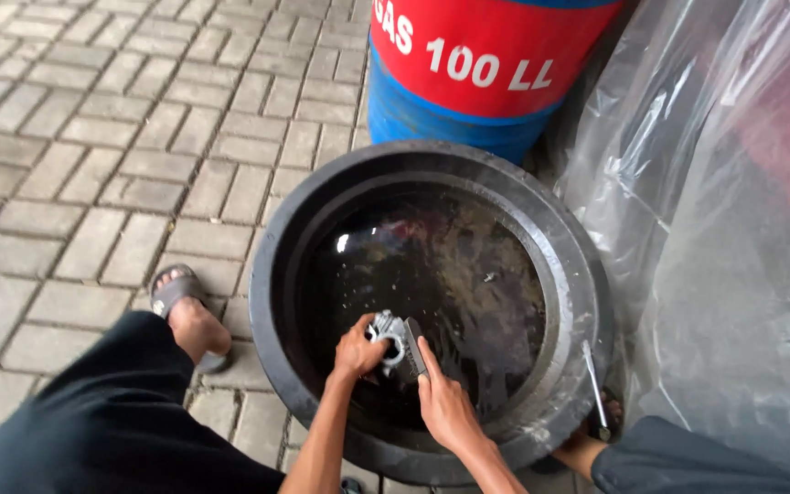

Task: A person is scrubbing a metal engine component using a brush inside a basin filled with cleaning fluid.

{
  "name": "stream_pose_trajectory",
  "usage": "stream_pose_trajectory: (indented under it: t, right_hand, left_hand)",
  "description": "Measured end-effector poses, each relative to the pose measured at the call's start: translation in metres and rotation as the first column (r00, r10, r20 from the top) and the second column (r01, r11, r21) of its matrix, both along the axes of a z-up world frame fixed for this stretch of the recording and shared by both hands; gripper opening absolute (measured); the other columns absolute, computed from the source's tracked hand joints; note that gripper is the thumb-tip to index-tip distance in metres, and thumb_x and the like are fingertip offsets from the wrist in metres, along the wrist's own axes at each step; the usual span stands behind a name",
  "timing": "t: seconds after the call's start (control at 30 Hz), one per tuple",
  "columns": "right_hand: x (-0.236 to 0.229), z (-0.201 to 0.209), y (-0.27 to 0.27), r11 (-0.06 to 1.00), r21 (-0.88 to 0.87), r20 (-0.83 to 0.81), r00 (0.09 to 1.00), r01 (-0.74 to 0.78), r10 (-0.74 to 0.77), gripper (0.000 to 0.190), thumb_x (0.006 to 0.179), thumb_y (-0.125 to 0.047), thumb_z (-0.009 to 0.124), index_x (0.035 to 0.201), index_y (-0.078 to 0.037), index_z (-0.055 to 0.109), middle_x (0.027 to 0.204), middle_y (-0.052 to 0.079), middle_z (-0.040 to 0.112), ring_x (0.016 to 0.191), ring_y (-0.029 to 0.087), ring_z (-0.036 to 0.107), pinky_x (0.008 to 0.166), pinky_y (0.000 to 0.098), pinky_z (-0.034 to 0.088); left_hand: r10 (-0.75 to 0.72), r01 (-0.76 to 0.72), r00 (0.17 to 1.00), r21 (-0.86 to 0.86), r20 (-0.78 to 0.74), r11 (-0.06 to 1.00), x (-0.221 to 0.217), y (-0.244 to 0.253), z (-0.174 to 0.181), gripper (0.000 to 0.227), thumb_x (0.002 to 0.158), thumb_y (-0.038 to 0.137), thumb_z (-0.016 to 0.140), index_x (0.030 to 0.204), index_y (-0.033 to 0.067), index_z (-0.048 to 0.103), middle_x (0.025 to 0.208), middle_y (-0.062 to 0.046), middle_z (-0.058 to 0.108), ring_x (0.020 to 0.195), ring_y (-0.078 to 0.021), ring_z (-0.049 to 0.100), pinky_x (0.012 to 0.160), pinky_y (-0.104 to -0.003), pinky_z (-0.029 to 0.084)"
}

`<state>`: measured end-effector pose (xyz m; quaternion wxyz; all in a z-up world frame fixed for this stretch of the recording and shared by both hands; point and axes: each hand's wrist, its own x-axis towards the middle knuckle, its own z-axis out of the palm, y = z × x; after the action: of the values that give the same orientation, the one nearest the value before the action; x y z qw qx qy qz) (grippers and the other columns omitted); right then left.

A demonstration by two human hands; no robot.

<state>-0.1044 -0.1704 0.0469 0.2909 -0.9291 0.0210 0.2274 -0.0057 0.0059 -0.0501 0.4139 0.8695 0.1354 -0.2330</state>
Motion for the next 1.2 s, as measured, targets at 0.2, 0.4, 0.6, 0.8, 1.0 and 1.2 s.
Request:
stream_pose_trajectory:
  t: [0.2, 0.4, 0.6, 0.8, 1.0, 1.2]
  right_hand:
    - [0.044, 0.030, 0.016, 0.999, 0.032, 0.069, 0.998, 0.008, -0.010, 0.063, 0.105, -0.025, 0.038, 0.164, -0.040, 0.022, 0.117, 0.028, 0.071, 0.108, 0.049, 0.069, 0.092, 0.0585, 0.055]
    - [0.004, -0.003, 0.000, 0.992, 0.111, 0.018, 0.997, 0.066, -0.069, 0.062, 0.107, -0.033, 0.034, 0.167, -0.038, 0.018, 0.055, 0.009, 0.049, 0.045, 0.029, 0.042, 0.056, 0.0384, 0.032]
    - [0.039, -0.012, 0.000, 0.998, 0.014, 0.116, 0.991, 0.062, -0.063, 0.065, 0.103, -0.029, 0.037, 0.165, -0.037, 0.018, 0.098, 0.035, 0.068, 0.092, 0.058, 0.062, 0.077, 0.0591, 0.044]
    - [0.000, -0.022, -0.001, 0.974, 0.201, 0.066, 0.991, 0.103, -0.119, 0.063, 0.109, -0.033, 0.032, 0.169, -0.033, 0.012, 0.052, 0.004, 0.035, 0.043, 0.019, 0.026, 0.051, 0.0355, 0.026]
    - [0.025, -0.015, -0.003, 0.993, 0.032, 0.050, 0.992, 0.117, -0.118, 0.064, 0.104, -0.034, 0.034, 0.164, -0.042, 0.016, 0.122, 0.025, 0.068, 0.098, 0.056, 0.061, 0.078, 0.0552, 0.045]
    - [0.008, -0.030, 0.000, 0.991, 0.102, 0.206, 0.973, 0.081, -0.101, 0.063, 0.107, -0.030, 0.035, 0.167, -0.031, 0.015, 0.050, 0.010, 0.045, 0.040, 0.029, 0.039, 0.050, 0.0367, 0.030]
  left_hand:
    - [-0.105, 0.105, 0.994, -0.017, 0.009, 0.994, -0.003, -0.003, 0.009, 0.067, 0.078, 0.042, 0.061, 0.144, 0.0328, 0.052, 0.125, -0.024, 0.070, 0.124, -0.0432, 0.063, 0.108, -0.052, 0.049]
    - [-0.017, 0.018, 0.999, -0.036, 0.038, 0.999, 0.003, 0.002, -0.003, 0.080, 0.068, 0.045, 0.058, 0.147, 0.0366, 0.052, 0.141, -0.009, 0.063, 0.129, -0.0348, 0.059, 0.108, -0.040, 0.044]
    - [-0.255, 0.251, 0.962, 0.046, 0.100, 0.967, 0.005, -0.014, 0.002, 0.081, 0.070, 0.041, 0.054, 0.150, 0.0325, 0.046, 0.132, -0.020, 0.065, 0.122, -0.0451, 0.060, 0.101, -0.049, 0.048]
    - [-0.094, 0.093, 0.994, 0.024, 0.058, 0.995, 0.001, -0.006, 0.003, 0.070, 0.068, 0.041, 0.060, 0.138, 0.0360, 0.057, 0.123, -0.016, 0.072, 0.117, -0.0407, 0.065, 0.098, -0.043, 0.051]
    - [-0.290, 0.290, 0.957, 0.042, -0.003, 0.956, -0.004, -0.016, 0.030, 0.076, 0.071, 0.031, 0.052, 0.146, 0.0258, 0.045, 0.118, -0.023, 0.069, 0.111, -0.0470, 0.062, 0.090, -0.049, 0.050]
    - [-0.088, 0.083, 0.994, 0.080, 0.066, 0.993, -0.009, -0.024, 0.010, 0.062, 0.069, 0.036, 0.057, 0.131, 0.0289, 0.056, 0.111, -0.025, 0.071, 0.107, -0.0500, 0.064, 0.092, -0.052, 0.051]
